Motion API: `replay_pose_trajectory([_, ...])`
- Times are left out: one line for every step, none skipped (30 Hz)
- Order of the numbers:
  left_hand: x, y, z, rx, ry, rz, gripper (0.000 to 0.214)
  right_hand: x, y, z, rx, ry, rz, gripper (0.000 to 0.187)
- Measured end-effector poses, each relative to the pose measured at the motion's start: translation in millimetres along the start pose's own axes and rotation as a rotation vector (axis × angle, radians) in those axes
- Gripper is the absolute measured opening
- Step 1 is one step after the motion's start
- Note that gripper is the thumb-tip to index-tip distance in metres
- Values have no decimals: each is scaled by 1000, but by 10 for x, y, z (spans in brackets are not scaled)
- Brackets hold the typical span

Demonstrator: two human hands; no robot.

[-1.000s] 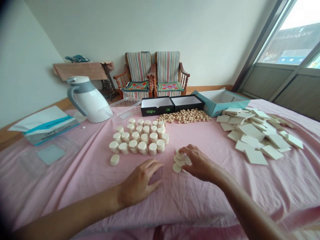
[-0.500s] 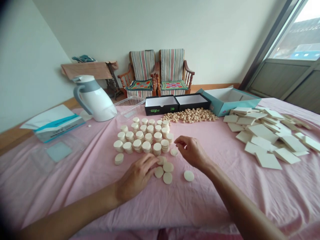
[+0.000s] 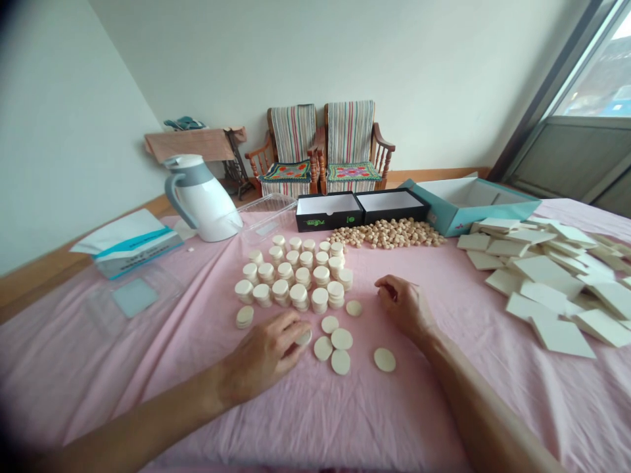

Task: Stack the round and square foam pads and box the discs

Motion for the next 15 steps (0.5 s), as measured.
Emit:
replay_pose_trajectory([54,77,68,16,29,-42,24,2,0,5,3,2,-3,25])
replay_pose_trajectory([115,173,147,26,61,-99,25,4,-6,9,4,6,-3,25])
replay_pose_trajectory([184,282,235,31,94,-167,27,5,-17,12,6,12,1,25])
replay_pose_trajectory([261,398,330,32,129,-241,28,6,-30,12,7,17,6,25])
replay_pose_trajectory([343,505,433,29,170,-309,27,6,-44,10,8,21,12,25])
replay_pose_trajectory([424,599,532,17,208,-365,25,5,-55,7,11,23,16,25])
replay_pose_trajectory([497,672,624,3,243,-405,22,3,-64,3,14,22,18,25])
replay_pose_trajectory([561,727,704,-12,271,-433,20,2,-68,-1,19,20,17,25])
replay_pose_trajectory([611,764,771,-25,294,-449,18,-1,-69,-4,24,16,16,25])
replay_pose_trajectory([647,781,825,-33,313,-453,18,-2,-68,-7,31,10,14,26])
replay_pose_trajectory([669,785,865,-39,326,-451,17,-4,-65,-11,40,3,11,26])
replay_pose_trajectory([679,778,891,-45,333,-444,17,-5,-62,-13,48,-3,9,26])
replay_pose_trajectory([679,765,905,-53,335,-434,16,-6,-59,-14,56,-6,8,27])
replay_pose_trajectory([671,750,910,-65,331,-424,16,-6,-59,-13,61,-5,10,27])
replay_pose_trajectory([660,735,906,-79,322,-416,16,-6,-62,-11,63,-2,12,27])
Point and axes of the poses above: each hand's wrist, its own x-axis away from the middle knuckle, its own y-axis out of the back of the hand, z = x × y, the point moved 9 cm from there along -x, towards the middle knuckle, and after that the axes turned 11 degrees about x, right-handed, at the moved point
